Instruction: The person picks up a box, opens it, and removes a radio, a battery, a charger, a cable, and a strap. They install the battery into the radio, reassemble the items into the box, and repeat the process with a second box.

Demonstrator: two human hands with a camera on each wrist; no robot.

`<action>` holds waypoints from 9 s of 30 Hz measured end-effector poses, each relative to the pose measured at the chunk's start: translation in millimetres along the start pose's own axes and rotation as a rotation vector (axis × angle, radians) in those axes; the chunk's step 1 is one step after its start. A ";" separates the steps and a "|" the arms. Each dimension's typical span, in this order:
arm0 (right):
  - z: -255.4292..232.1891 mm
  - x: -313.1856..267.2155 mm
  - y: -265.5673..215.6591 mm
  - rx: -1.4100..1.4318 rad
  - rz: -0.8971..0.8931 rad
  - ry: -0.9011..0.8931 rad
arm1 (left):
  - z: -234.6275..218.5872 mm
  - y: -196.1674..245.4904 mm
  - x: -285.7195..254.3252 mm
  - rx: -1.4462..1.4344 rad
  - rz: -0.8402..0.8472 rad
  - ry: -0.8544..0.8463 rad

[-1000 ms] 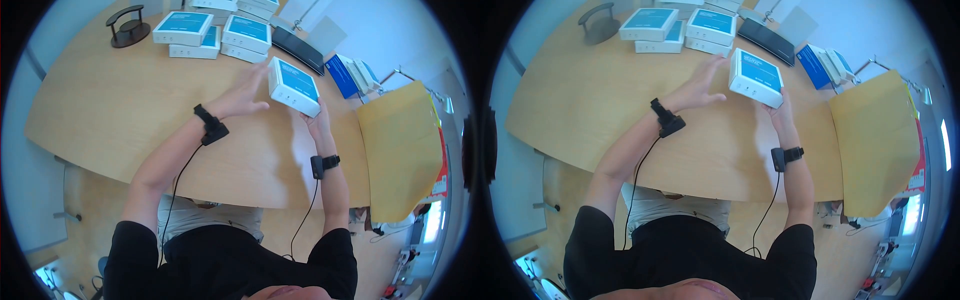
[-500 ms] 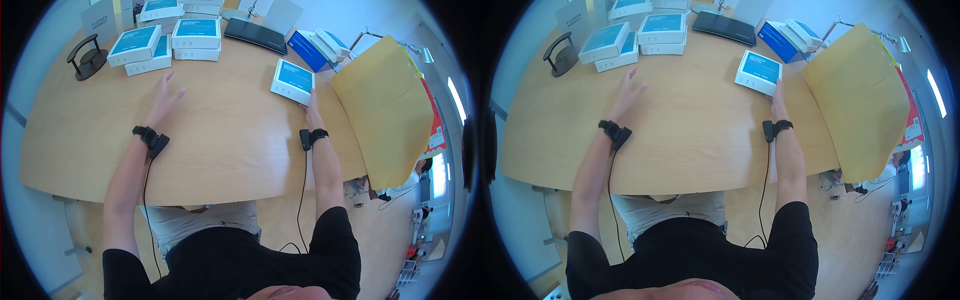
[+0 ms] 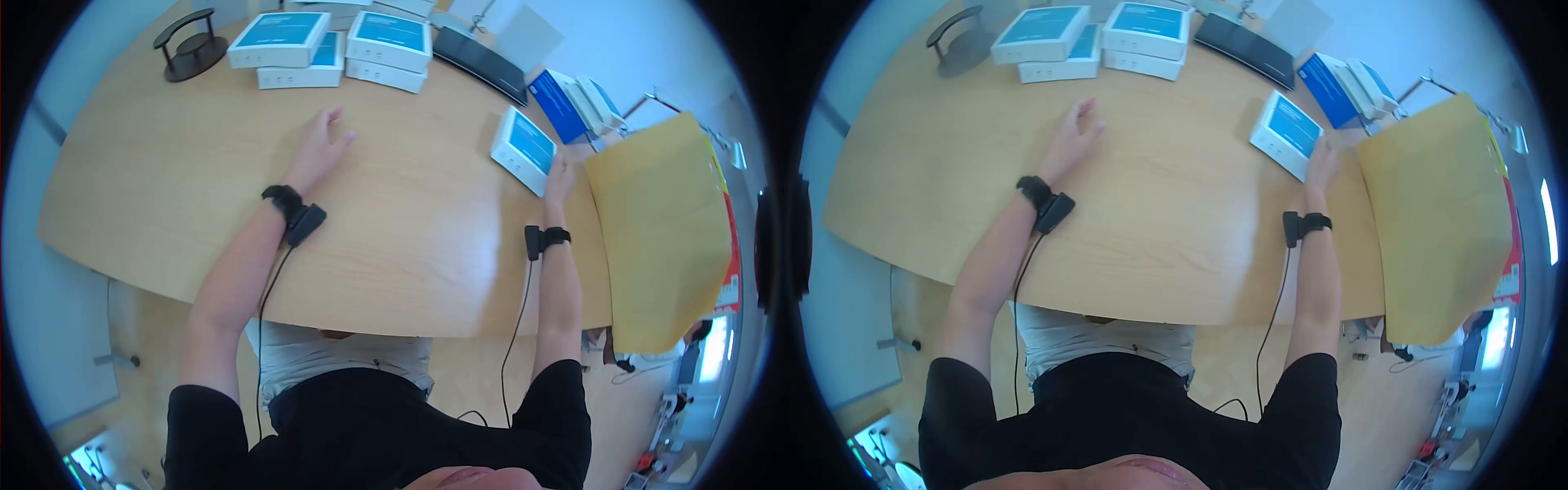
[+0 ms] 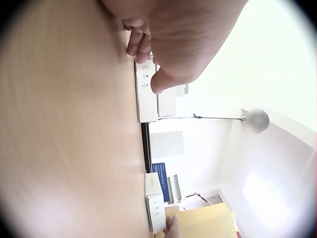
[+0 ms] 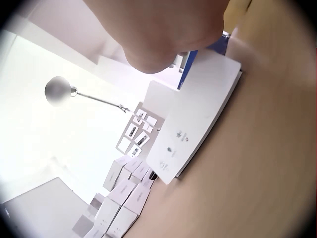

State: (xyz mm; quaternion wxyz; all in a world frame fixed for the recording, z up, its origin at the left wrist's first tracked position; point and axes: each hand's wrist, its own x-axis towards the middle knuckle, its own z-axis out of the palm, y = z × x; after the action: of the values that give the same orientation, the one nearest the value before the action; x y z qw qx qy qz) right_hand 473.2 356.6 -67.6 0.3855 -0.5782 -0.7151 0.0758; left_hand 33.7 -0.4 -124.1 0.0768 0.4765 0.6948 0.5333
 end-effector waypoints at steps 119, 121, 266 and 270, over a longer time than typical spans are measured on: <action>48.7 -172.5 -145.0 0.953 0.022 -0.611 | -24.6 71.1 -21.6 0.258 0.312 -0.315; 50.9 -172.0 -143.7 0.943 0.008 -0.636 | -27.6 72.6 -21.5 0.281 0.338 -0.333; 5.3 -99.7 -140.6 0.365 -0.179 -0.654 | 15.4 31.4 25.8 -0.401 0.104 -0.230; -0.6 -104.3 -146.7 0.314 -0.234 -0.727 | 15.7 31.8 26.0 -0.431 0.086 -0.242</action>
State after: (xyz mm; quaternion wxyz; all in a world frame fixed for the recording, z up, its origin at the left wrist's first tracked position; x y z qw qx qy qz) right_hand 364.5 217.1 -34.2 0.1974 -0.3627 -0.8453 0.3390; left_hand 47.9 28.7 -94.3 0.2366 0.5386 0.5301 0.6107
